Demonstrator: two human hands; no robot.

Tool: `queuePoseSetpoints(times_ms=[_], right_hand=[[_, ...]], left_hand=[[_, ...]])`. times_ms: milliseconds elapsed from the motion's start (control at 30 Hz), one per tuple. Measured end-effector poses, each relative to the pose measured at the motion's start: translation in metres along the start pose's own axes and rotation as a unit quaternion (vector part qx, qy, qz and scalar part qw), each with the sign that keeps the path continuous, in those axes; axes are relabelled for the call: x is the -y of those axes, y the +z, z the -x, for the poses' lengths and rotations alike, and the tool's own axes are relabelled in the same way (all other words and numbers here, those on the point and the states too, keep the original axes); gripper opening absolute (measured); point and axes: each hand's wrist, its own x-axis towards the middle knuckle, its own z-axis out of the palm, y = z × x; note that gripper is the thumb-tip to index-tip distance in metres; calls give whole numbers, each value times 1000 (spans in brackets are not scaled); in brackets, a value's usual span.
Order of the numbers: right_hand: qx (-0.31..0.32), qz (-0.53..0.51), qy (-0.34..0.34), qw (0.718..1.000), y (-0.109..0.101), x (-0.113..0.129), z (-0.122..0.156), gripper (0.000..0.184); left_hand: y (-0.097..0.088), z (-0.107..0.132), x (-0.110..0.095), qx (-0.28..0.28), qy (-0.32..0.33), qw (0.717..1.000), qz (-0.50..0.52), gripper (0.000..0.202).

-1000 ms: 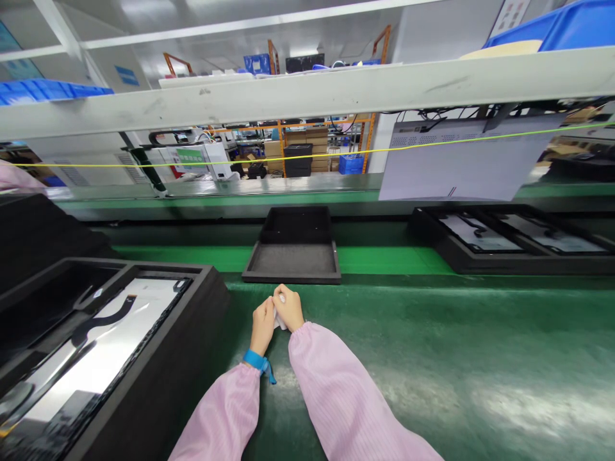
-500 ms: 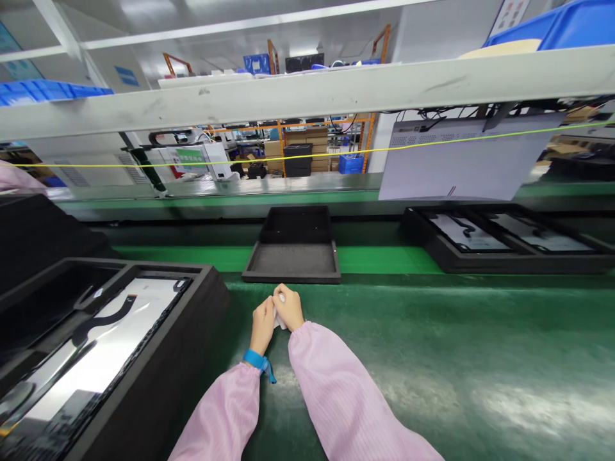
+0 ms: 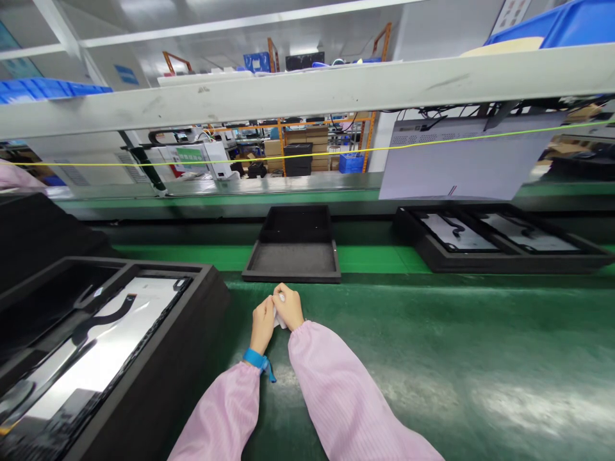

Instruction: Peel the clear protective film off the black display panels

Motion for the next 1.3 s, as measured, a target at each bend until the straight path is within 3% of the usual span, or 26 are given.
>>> queuePoseSetpoints(times_ms=[1300], right_hand=[[2, -7, 12, 1000, -1, 5, 2, 30]], left_hand=[[-2, 2, -7, 5, 18, 1000, -21, 30]])
